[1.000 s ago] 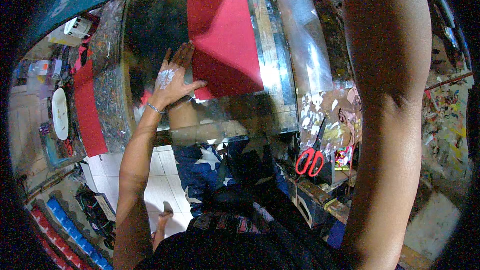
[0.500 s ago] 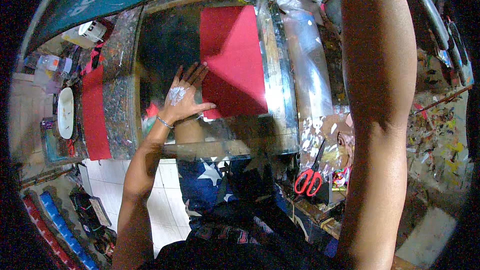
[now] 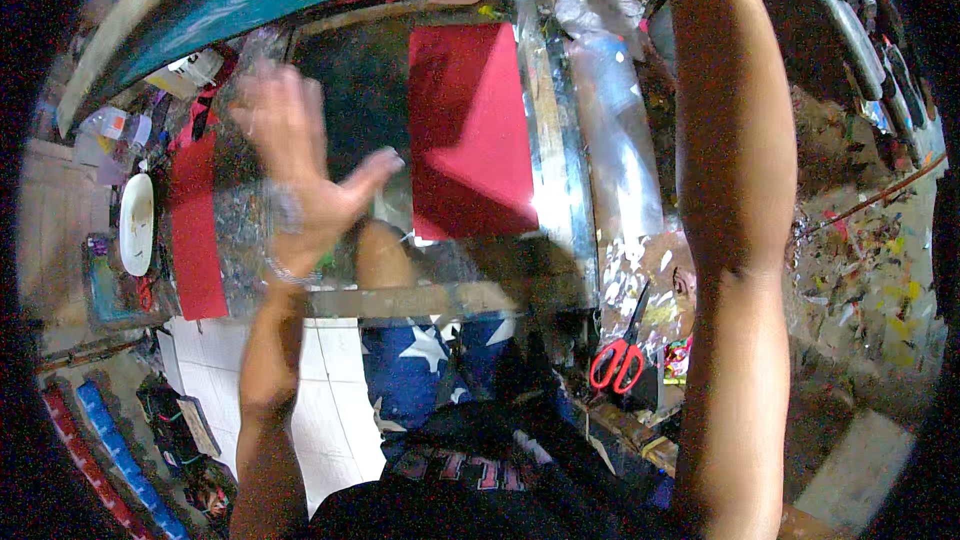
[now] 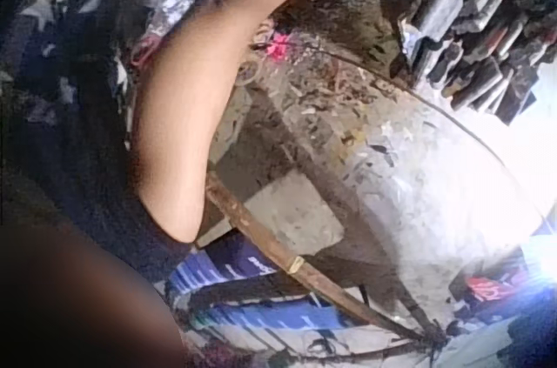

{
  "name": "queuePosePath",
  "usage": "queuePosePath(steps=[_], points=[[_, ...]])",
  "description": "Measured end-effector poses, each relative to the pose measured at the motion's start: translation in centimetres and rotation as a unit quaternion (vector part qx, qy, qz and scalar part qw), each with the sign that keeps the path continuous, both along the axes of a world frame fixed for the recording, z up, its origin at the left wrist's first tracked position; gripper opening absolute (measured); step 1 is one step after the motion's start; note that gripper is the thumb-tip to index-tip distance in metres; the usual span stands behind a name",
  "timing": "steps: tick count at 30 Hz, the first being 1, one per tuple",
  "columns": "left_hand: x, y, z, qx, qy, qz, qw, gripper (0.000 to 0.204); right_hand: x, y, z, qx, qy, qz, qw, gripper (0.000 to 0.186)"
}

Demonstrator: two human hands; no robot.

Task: The person repeatedly pulls a squeegee across a screen printing frame to transfer white ink onto a red fabric item. They periodically lift the screen to check the print and reposition the fabric before continuing the process.

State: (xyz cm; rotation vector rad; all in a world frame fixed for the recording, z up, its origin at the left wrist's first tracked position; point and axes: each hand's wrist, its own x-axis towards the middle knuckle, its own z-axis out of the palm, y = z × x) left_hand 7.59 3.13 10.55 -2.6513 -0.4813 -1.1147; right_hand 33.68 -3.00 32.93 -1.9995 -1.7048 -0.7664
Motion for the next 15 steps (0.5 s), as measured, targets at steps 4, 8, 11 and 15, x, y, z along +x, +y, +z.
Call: queuePosePath(steps=[4, 8, 11, 15], points=[[-2.2, 1.8, 11.6, 0.049, 0.02, 0.13, 0.99, 0.089, -3.2, -5.3, -7.2, -0.03, -0.015, -0.002, 0.999, 0.053], [-5.7, -0.6, 6.1, -0.202, 0.297, -0.007, 0.933, 0.052, -7.6, -11.0, -17.0, -0.015, -0.007, 0.062, 0.998, 0.034], [-7.5, -2.3, -3.0, -0.199, 0.256, -0.065, 0.944, 0.05, -9.2, -12.1, -21.9, -0.246, 0.043, 0.058, 0.966, 0.034], [-8.2, -2.6, -8.7, -0.238, 0.258, -0.044, 0.935, 0.052, -7.5, -8.1, -24.8, -0.327, 0.123, 0.039, 0.936, 0.034]])
